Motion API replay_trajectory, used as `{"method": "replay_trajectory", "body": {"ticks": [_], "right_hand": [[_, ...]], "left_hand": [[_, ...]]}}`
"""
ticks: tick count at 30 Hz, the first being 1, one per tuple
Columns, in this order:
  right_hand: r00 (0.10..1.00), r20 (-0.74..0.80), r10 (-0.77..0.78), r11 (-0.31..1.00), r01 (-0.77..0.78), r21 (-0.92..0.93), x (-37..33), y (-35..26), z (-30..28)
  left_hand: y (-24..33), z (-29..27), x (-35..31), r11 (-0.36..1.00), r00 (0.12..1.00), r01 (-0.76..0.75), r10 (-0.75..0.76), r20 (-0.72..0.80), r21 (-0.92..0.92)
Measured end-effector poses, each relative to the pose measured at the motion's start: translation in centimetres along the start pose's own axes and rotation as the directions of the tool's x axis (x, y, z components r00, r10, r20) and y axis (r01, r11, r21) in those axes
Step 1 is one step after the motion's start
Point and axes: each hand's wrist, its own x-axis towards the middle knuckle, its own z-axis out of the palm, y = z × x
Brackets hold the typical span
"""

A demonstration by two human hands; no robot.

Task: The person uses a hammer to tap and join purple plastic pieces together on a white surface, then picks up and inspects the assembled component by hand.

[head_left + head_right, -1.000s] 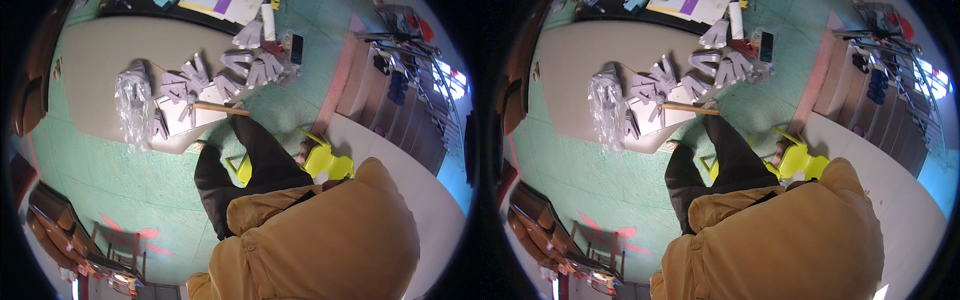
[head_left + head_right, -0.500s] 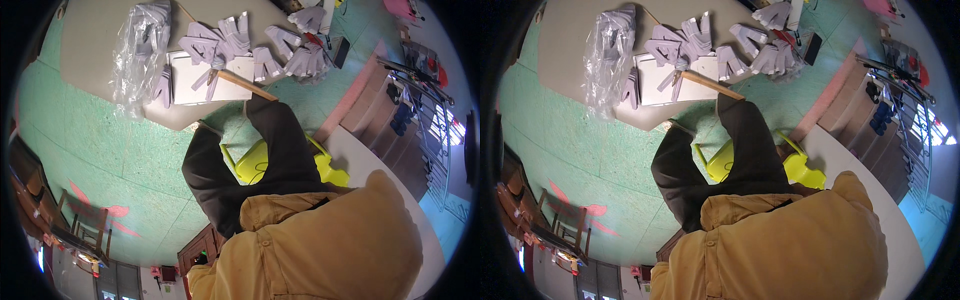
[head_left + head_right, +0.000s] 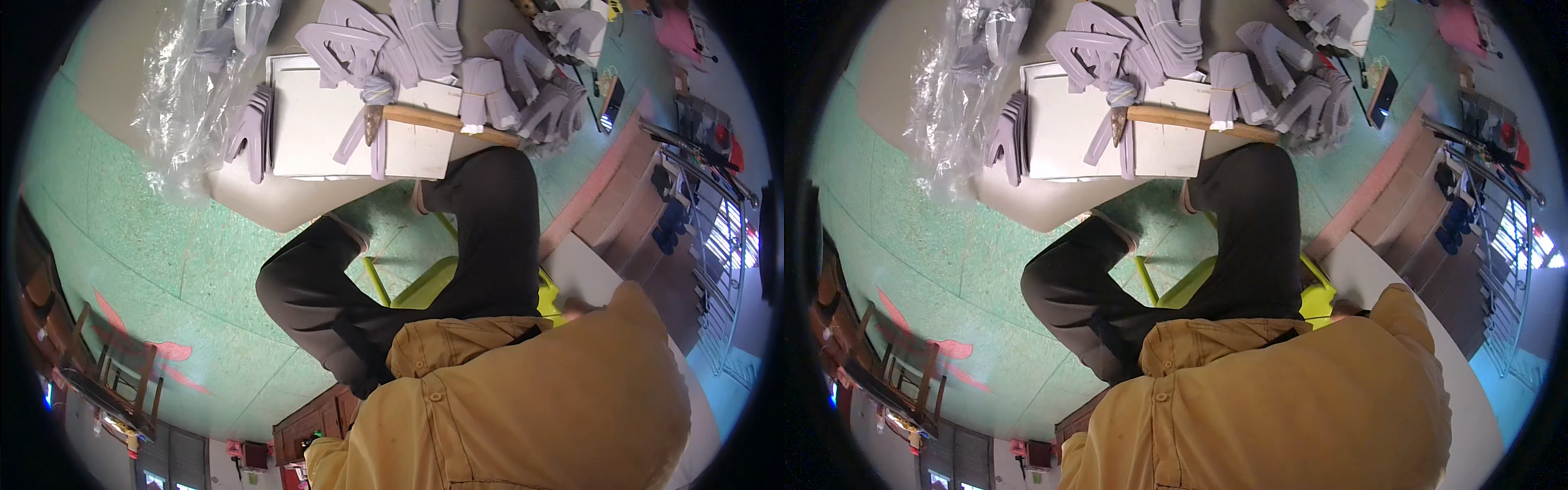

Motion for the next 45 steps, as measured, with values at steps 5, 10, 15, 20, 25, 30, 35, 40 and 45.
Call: {"method": "replay_trajectory", "body": {"ticks": [5,10,15,20,25,30,35,40,45], "right_hand": [[0.994,-0.05,-0.098,0.995,0.099,0.007,7.9,-8.1,-4.2],[0.985,-0.072,-0.158,0.987,0.158,0.0,12.4,-11.7,-5.8],[0.98,-0.068,-0.189,0.982,0.187,-0.024,14.0,-12.0,-4.9],[0.975,-0.062,-0.215,0.976,0.213,-0.044,14.4,-10.0,-3.1],[0.965,-0.089,-0.247,0.968,0.242,-0.068,14.9,-9.7,-2.1],[0.891,-0.372,-0.259,0.965,0.259,-0.05,14.4,-12.4,-4.6],[0.202,-0.968,-0.15,0.813,0.582,-0.005,12.8,-13.6,-13.8],[-0.146,-0.984,-0.101,0.129,0.979,-0.158,-2.3,-21.0,-23.4],[-0.552,-0.766,-0.33,0.208,0.749,-0.63,-8.8,-26.1,-28.0]], "left_hand": [[-0.2,3.1,4.0,0.999,0.999,0.044,-0.044,0.0,-0.018],[0.1,5.5,8.5,0.997,0.998,0.062,-0.062,-0.001,-0.035],[0.7,7.5,12.0,0.997,0.998,0.051,-0.053,-0.029,-0.066],[1.2,9.7,14.7,0.995,0.996,0.009,-0.018,-0.088,-0.101],[1.7,11.8,17.3,0.991,0.988,-0.028,0.008,-0.152,-0.132],[0.8,13.9,19.8,0.981,0.97,-0.096,0.054,-0.236,-0.17],[-0.9,13.9,22.0,0.977,0.938,-0.136,0.074,-0.339,-0.163],[-2.4,6.7,22.9,0.92,0.559,-0.283,-0.073,-0.826,-0.273],[16.1,-4.2,6.3,0.611,0.133,-0.791,0.189,-0.973,0.011]]}}
